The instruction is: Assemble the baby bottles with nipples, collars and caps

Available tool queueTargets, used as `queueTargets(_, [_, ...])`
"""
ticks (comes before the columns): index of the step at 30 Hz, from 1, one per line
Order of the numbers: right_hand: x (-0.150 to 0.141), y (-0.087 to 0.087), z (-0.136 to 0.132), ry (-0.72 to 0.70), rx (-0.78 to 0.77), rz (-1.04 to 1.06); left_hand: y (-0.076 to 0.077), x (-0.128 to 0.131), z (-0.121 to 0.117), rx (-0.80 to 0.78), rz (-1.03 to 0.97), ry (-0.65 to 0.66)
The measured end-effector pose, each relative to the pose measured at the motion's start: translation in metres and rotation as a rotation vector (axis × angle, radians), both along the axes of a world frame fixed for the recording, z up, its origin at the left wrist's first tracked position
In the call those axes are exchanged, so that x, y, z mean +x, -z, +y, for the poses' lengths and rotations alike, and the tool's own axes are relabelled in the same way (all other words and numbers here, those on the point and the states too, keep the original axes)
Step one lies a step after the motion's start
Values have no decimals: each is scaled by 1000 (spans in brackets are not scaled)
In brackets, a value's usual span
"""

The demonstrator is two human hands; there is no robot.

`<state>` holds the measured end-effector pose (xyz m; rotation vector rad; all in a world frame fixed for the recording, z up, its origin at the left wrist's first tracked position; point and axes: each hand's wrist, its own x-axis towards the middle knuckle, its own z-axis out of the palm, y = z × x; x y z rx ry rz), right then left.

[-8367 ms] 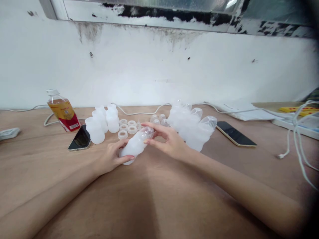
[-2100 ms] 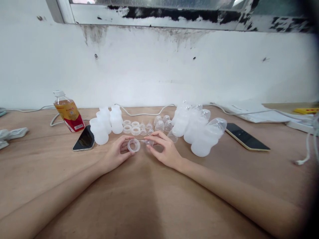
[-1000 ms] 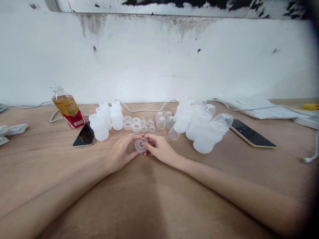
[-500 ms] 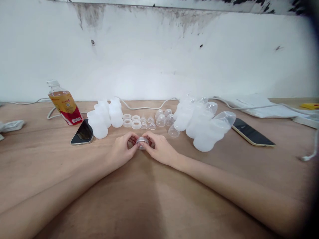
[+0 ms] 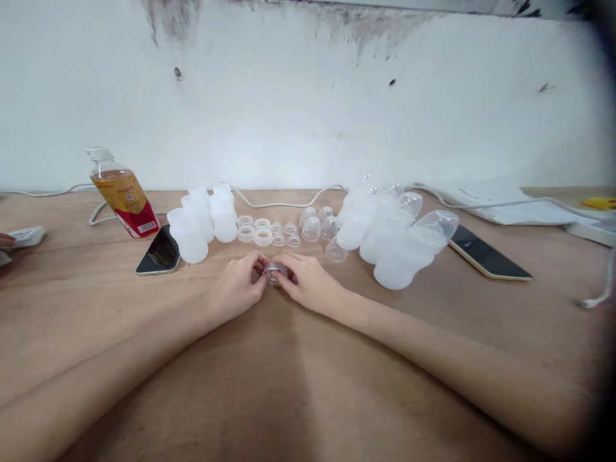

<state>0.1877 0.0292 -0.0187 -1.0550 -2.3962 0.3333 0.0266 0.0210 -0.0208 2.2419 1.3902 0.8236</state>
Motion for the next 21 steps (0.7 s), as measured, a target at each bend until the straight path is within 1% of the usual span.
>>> queueTargets(4, [-2, 0, -1, 12, -19, 3, 1, 1, 2, 11, 22, -8])
queueTargets(10, [-6, 9, 2, 43, 28, 28, 5, 5, 4, 74, 21, -14])
queueTargets(14, [-5, 10, 6, 58, 16, 35, 6, 4, 3, 95, -4, -15])
queueTargets(19, [0, 7, 7, -31, -22, 119, 6, 2, 4, 86, -67, -30])
queueTargets(21, [2, 7, 5, -33, -38, 133, 6, 1, 3, 99, -98, -25])
